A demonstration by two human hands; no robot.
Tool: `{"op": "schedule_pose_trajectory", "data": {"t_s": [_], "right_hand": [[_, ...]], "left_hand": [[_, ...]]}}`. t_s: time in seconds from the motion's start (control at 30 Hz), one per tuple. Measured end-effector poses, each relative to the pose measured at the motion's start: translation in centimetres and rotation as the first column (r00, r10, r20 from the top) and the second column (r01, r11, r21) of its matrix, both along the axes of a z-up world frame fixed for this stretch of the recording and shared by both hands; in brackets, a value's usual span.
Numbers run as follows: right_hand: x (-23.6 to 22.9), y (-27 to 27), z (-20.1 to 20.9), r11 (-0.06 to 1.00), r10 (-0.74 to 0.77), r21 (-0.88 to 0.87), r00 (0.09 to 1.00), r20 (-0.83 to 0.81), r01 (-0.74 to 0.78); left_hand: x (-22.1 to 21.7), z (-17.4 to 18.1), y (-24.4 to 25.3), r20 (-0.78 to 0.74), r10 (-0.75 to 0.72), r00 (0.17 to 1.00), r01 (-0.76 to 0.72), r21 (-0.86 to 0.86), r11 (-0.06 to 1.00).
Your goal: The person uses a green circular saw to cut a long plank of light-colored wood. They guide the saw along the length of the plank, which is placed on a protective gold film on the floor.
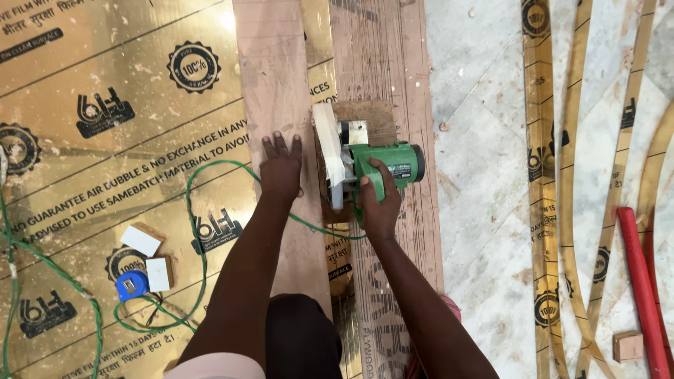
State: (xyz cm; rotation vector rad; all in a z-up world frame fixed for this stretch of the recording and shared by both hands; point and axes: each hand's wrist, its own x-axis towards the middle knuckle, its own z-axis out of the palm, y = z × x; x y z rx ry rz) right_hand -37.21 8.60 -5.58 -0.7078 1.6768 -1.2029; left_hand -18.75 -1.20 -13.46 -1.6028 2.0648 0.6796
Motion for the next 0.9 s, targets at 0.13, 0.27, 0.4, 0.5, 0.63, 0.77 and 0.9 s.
{"op": "schedule_pose_trajectory", "data": {"t_s": [0.13,0.27,0.4,0.5,0.63,0.77,0.9], "right_hand": [[-0.1,-0.3,0.0,1.000,0.016,-0.007,1.000,-0.011,-0.017],[-0.2,-0.4,0.0,0.999,0.015,0.036,1.000,-0.023,-0.014],[-0.1,-0.7,-0.3,0.999,0.031,0.020,0.999,-0.039,-0.030],[-0.2,-0.7,-0.1,1.000,0.007,-0.012,1.000,0.005,-0.007],[-0.1,-1.2,0.1,0.999,0.013,0.044,1.000,-0.020,-0.013],[-0.2,-1.7,0.4,0.999,0.007,0.052,1.000,-0.012,-0.006],[-0.4,-1.9,0.9,0.988,0.076,0.144,0.994,-0.074,-0.065]], "left_hand": [[-0.2,0.6,-0.2,0.011,-0.011,1.000,0.010,0.027,1.000],[-0.3,0.3,0.1,0.018,-0.017,1.000,0.017,0.014,1.000],[-0.2,-0.2,0.2,0.006,-0.010,1.000,0.010,-0.014,1.000],[-0.4,0.0,-0.2,0.007,-0.016,1.000,0.016,-0.003,1.000],[-0.1,0.1,0.2,0.013,-0.022,1.000,0.023,-0.042,0.999],[0.0,0.0,0.3,0.020,-0.032,0.999,0.032,-0.008,0.999],[0.0,0.0,0.5,0.003,-0.013,1.000,0.013,-0.019,1.000]]}}
